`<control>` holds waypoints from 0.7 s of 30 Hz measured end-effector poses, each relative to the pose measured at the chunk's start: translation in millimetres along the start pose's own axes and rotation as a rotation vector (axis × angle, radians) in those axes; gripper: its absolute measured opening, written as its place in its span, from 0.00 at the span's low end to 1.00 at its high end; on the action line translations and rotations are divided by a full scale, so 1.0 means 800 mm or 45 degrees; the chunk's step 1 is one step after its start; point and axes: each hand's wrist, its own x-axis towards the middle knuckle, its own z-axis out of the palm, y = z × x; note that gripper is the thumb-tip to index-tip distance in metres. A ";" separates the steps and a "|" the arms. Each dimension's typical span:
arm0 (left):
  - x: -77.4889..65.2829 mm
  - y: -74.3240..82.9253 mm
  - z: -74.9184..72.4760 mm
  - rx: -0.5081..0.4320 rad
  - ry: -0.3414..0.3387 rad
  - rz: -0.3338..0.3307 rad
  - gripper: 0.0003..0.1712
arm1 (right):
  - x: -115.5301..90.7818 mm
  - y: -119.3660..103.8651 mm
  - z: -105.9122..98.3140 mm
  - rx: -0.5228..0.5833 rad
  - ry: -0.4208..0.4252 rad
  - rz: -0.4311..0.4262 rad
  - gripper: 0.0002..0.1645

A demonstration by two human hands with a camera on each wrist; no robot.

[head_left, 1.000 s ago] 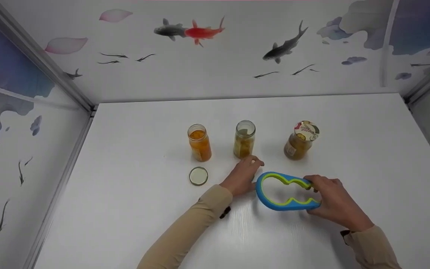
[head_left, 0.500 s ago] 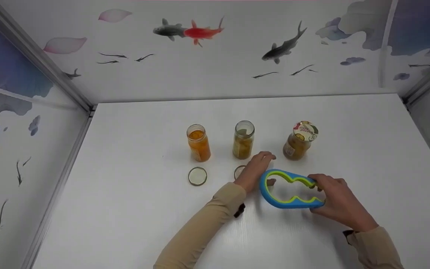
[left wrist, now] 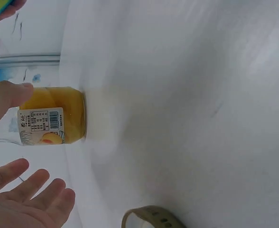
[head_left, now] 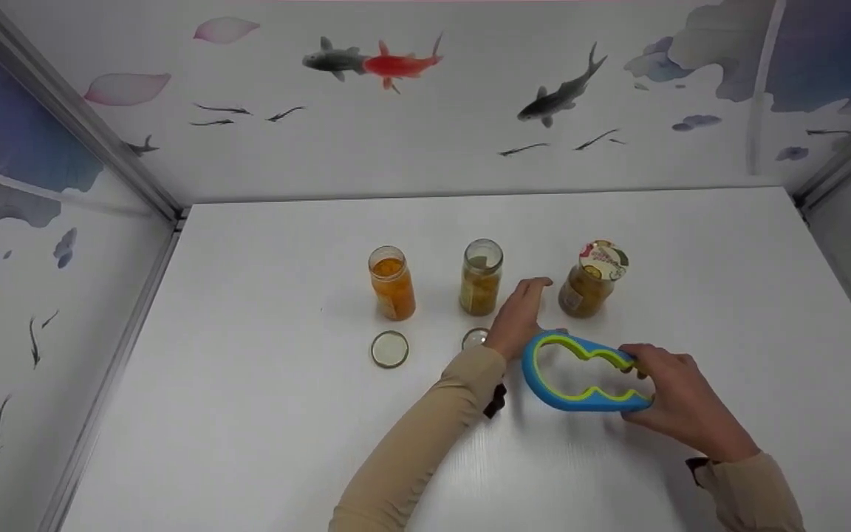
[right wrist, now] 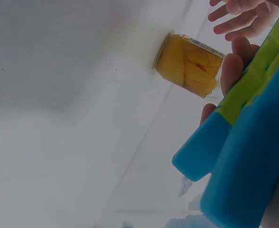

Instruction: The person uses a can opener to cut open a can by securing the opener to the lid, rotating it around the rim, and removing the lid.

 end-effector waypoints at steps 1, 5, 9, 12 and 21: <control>0.002 0.001 0.000 -0.015 0.014 -0.009 0.40 | 0.000 0.000 -0.001 0.001 -0.001 0.005 0.46; 0.007 0.004 0.000 -0.101 0.063 -0.047 0.42 | -0.001 -0.001 -0.003 -0.006 0.000 0.030 0.46; 0.015 0.005 0.004 -0.198 0.092 -0.026 0.43 | -0.001 -0.002 -0.005 -0.017 0.032 -0.006 0.46; 0.021 0.007 0.008 -0.254 0.082 -0.011 0.43 | -0.001 -0.003 -0.006 -0.019 0.048 -0.024 0.47; 0.039 0.017 0.029 -0.308 0.112 0.014 0.44 | 0.000 -0.006 -0.004 0.014 0.068 -0.023 0.46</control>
